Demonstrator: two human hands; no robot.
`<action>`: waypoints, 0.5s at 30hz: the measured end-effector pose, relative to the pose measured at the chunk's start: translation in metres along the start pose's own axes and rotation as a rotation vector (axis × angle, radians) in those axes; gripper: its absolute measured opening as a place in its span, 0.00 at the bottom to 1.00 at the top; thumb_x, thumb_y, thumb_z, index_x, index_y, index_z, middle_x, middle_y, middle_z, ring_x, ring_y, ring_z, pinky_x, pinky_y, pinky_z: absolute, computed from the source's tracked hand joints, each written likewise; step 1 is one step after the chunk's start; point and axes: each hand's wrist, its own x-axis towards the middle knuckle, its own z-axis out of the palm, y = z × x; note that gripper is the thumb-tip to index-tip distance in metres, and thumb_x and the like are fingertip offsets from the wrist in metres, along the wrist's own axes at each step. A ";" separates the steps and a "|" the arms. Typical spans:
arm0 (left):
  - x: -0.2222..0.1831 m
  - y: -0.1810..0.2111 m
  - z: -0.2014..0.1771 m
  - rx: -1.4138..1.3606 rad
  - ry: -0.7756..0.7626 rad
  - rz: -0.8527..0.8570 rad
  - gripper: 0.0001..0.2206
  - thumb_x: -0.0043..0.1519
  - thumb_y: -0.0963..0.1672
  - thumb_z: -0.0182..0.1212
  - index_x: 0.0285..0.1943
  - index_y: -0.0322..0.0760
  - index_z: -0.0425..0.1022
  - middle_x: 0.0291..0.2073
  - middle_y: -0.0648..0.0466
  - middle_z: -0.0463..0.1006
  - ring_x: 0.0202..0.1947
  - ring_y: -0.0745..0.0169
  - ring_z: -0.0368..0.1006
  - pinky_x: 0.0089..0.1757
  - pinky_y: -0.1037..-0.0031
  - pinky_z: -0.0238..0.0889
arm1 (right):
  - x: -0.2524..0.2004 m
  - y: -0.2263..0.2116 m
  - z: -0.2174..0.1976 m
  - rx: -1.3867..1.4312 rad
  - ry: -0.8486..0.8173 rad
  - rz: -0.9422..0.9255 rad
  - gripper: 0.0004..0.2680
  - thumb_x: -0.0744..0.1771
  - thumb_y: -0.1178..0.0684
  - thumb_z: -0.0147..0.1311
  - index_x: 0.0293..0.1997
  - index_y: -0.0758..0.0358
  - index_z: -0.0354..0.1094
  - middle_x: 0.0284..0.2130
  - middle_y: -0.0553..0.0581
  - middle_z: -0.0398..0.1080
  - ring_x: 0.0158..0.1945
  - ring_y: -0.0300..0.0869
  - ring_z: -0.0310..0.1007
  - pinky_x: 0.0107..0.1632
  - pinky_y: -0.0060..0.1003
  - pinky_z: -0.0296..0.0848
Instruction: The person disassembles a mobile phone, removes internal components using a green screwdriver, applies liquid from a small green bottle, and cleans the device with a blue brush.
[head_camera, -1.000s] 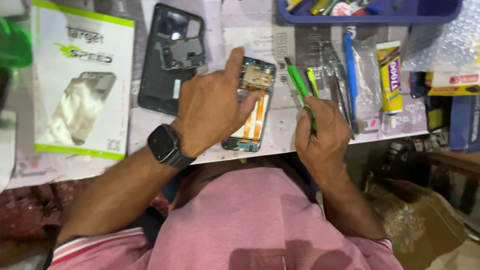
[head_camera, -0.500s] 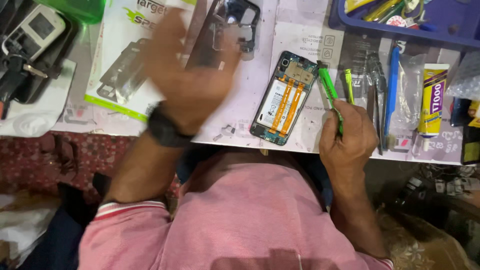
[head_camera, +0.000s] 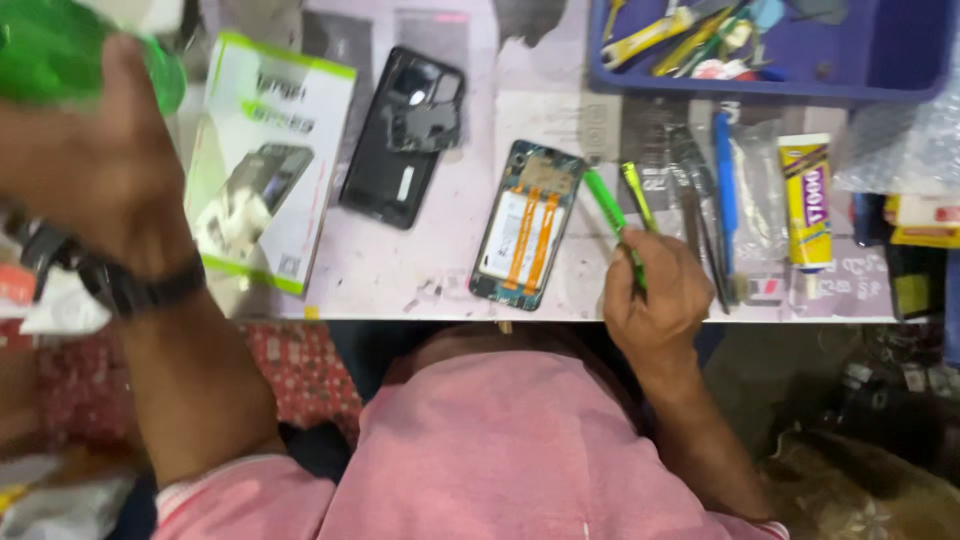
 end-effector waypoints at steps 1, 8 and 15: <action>0.003 0.014 0.003 -0.101 -0.006 0.049 0.24 0.67 0.41 0.71 0.68 0.28 0.65 0.57 0.45 0.78 0.56 0.53 0.79 0.56 0.68 0.72 | 0.000 0.000 -0.001 -0.008 0.004 0.002 0.09 0.66 0.66 0.56 0.50 0.69 0.68 0.36 0.66 0.71 0.38 0.58 0.74 0.41 0.50 0.72; 0.007 0.128 0.064 -0.653 -0.293 0.254 0.31 0.65 0.40 0.78 0.71 0.34 0.58 0.56 0.48 0.75 0.54 0.55 0.75 0.55 0.69 0.71 | -0.002 0.000 0.000 -0.141 -0.008 0.010 0.08 0.65 0.64 0.61 0.48 0.65 0.69 0.34 0.57 0.74 0.35 0.51 0.71 0.44 0.47 0.63; 0.009 0.183 0.114 -0.503 -0.311 0.444 0.29 0.55 0.39 0.82 0.59 0.31 0.63 0.47 0.44 0.74 0.49 0.42 0.74 0.50 0.62 0.69 | -0.005 0.002 -0.001 -0.147 -0.004 0.037 0.09 0.66 0.61 0.63 0.50 0.63 0.70 0.34 0.55 0.72 0.38 0.50 0.72 0.49 0.47 0.63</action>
